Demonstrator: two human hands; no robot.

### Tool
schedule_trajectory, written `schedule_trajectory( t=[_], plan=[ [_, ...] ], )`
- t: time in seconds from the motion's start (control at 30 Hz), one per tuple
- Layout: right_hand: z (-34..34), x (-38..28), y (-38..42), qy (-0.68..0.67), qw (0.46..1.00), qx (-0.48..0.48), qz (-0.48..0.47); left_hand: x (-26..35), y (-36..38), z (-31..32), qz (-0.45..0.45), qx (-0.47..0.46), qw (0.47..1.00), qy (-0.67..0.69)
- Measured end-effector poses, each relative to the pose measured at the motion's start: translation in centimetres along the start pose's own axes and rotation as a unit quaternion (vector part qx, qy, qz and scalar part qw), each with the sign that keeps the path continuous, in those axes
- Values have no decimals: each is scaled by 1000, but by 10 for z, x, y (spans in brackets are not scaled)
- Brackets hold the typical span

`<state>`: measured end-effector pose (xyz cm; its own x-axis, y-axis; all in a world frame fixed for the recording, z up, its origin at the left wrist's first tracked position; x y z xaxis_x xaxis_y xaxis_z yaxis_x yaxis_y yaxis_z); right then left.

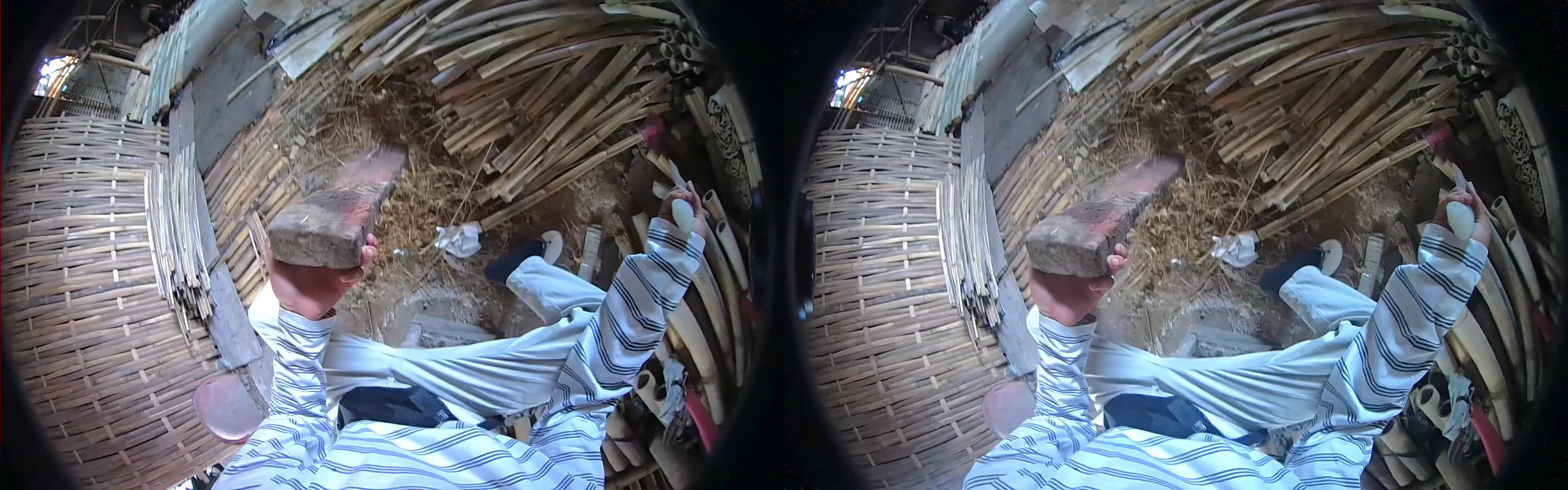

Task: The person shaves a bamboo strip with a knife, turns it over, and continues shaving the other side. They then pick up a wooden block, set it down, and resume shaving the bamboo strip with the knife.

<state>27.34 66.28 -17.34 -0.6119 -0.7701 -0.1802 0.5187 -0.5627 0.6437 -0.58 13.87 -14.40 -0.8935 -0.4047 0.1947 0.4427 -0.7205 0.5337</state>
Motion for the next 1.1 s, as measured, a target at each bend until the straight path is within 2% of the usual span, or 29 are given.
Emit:
schedule_trajectory(
  t=[0.1, 0.17, 0.2, 0.23, 0.27, 0.33, 0.37, 0.4, 0.5, 0.63, 0.7, 0.8, 0.87, 0.93, 1.03, 1.1],
  plan=[
    [-5, -1, 6, -18, 999, 36, 31, -2, 2, -19, -12, 25, 998, 62],
    [6, 6, 15, -32, 998, 51, 25, 6, -5, -3, 22, -24, 999, 42],
    [6, 3, 14, -4, 999, 48, -9, 9, -4, 9, 40, -44, 998, 32],
    [6, -3, 9, 21, 998, 40, -44, 13, -2, 23, 16, 8, 999, 49],
    [6, -4, 8, 43, 995, 33, -80, 19, -5, 33, 28, 15, 999, 35],
    [8, -3, 3, 104, 983, -40, -148, 31, -11, 47, 49, 35, 998, 11],
    [10, -4, 2, 100, 989, -37, -99, 36, -14, 61, 13, 96, 994, 51],
    [14, 1, 4, 112, 988, -50, -94, 37, -17, 68, -1, 106, 993, 51],
    [14, -2, -3, 78, 996, -10, -41, 34, -17, 89, -34, 168, 979, 107],
    [21, 2, -13, 76, 996, 21, -49, 27, -1, 95, -35, 227, 955, 186],
    [20, 2, -13, 97, 992, 20, -84, 21, 16, 93, -57, 258, 938, 224],
    [19, 9, -10, 104, 991, 12, -86, 24, 23, 79, -85, 235, 923, 291],
    [18, 16, -9, 110, 991, 13, -78, 33, -1, 78, -128, 241, 913, 304],
    [19, 21, -5, 110, 992, 10, -67, 39, -36, 87, -60, 360, 857, 363],
    [22, 25, -1, 103, 993, 0, -51, 58, -128, 44, -122, 356, 838, 395],
    [22, 24, 1, 105, 993, 1, -50, 65, -163, 45, -153, 370, 834, 379]
  ],
)
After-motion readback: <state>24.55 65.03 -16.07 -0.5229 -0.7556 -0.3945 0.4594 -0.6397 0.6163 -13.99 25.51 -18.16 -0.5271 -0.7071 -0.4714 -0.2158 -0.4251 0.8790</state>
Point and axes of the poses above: each hand's wrist, its own y-axis away from the middle knuckle, its own z-axis out of the palm, x = y × z, the point moved 2 cm from there along -y, towards the middle knuckle, and after that the axes turned 15 degrees about x, right-handed, at the moved point
